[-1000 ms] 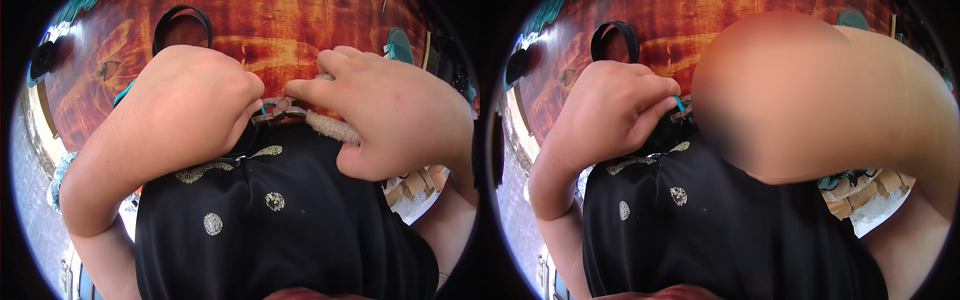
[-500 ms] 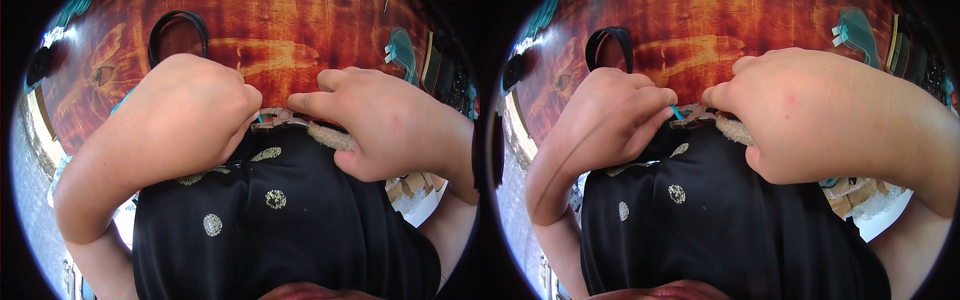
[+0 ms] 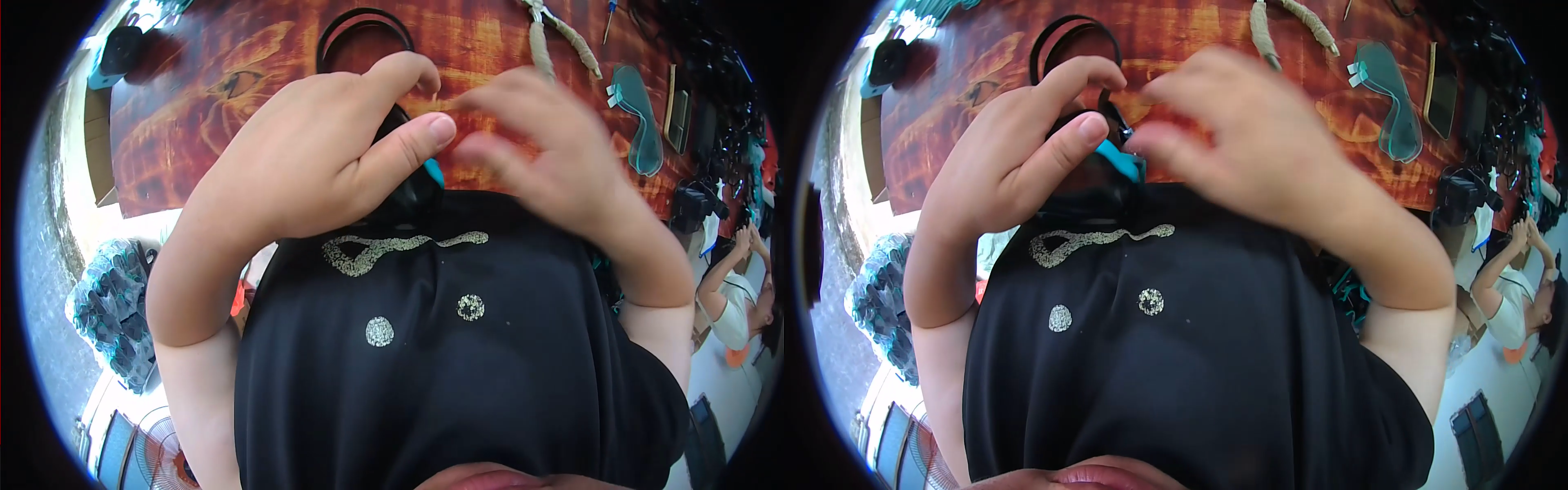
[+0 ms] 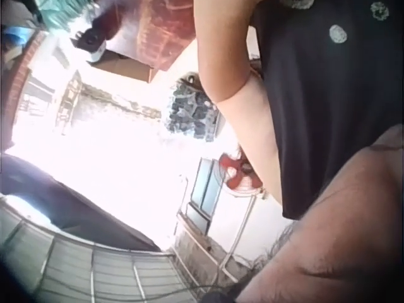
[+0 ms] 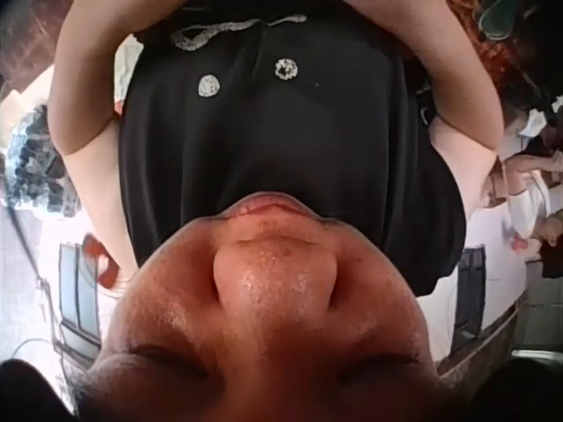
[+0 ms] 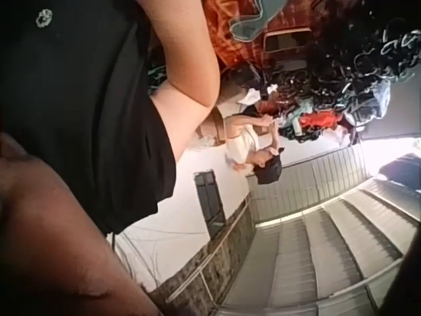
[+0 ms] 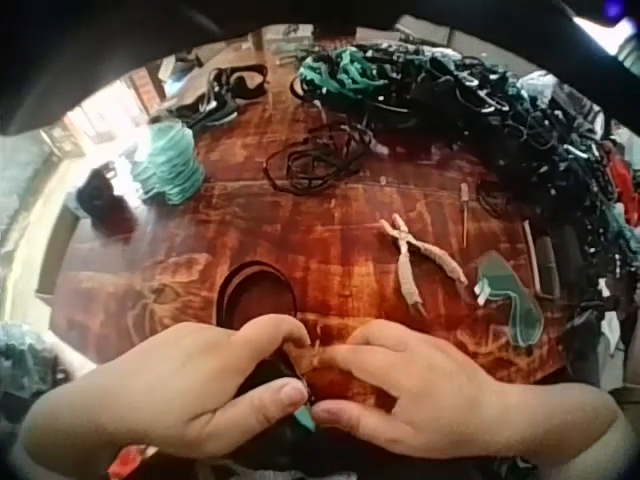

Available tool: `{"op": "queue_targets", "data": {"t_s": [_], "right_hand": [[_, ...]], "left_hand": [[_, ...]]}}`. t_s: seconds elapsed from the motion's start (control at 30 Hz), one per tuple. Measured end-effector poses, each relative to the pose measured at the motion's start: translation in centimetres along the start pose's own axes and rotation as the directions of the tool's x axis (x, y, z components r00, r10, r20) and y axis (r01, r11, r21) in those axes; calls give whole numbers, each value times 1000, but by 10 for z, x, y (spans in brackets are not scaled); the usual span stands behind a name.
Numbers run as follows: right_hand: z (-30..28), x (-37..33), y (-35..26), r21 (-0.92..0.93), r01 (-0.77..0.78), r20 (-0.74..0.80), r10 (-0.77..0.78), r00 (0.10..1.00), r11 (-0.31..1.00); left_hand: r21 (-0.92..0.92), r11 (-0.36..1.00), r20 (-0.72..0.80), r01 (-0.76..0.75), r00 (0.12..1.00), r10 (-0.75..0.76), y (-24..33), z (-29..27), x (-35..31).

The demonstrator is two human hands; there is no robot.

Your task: Assembling and adjusting diving masks using pliers.

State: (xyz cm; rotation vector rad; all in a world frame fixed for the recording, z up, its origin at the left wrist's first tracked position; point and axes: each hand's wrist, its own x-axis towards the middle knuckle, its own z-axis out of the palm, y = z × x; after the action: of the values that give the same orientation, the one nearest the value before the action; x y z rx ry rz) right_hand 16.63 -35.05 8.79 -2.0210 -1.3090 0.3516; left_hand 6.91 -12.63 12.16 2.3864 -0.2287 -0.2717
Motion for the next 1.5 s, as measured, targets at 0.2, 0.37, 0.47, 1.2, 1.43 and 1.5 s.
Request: {"op": "queue_targets", "data": {"t_s": [0.2, 0.37, 0.47, 1.2, 1.43, 1.5], "right_hand": [[41, 13, -38, 351, -29, -117, 75, 990, 936], [32, -4, -49, 495, 32, -316, 145, 938, 868], [34, -6, -63, 527, 185, -439, 79, 895, 830], [34, -36, -103, 23, 163, -347, -146, 926, 986], [25, -20, -116, 387, -128, -79, 171, 982, 913], [33, -21, -117, 670, -315, 139, 303, 943, 673]], "left_hand": [[7, 990, -298, -139, 945, 135, -6, -10, -28], [-352, 905, -835, -240, 518, -187, -29, 7, -115], [-738, 603, -559, -302, 774, -298, -46, 54, -111], [-956, -138, -240, -260, 960, -147, -9, 73, -76], [-975, 56, -222, -215, 956, -191, -1, 72, -90], [-970, 93, -237, -223, 953, -189, -5, 76, -95]]}}
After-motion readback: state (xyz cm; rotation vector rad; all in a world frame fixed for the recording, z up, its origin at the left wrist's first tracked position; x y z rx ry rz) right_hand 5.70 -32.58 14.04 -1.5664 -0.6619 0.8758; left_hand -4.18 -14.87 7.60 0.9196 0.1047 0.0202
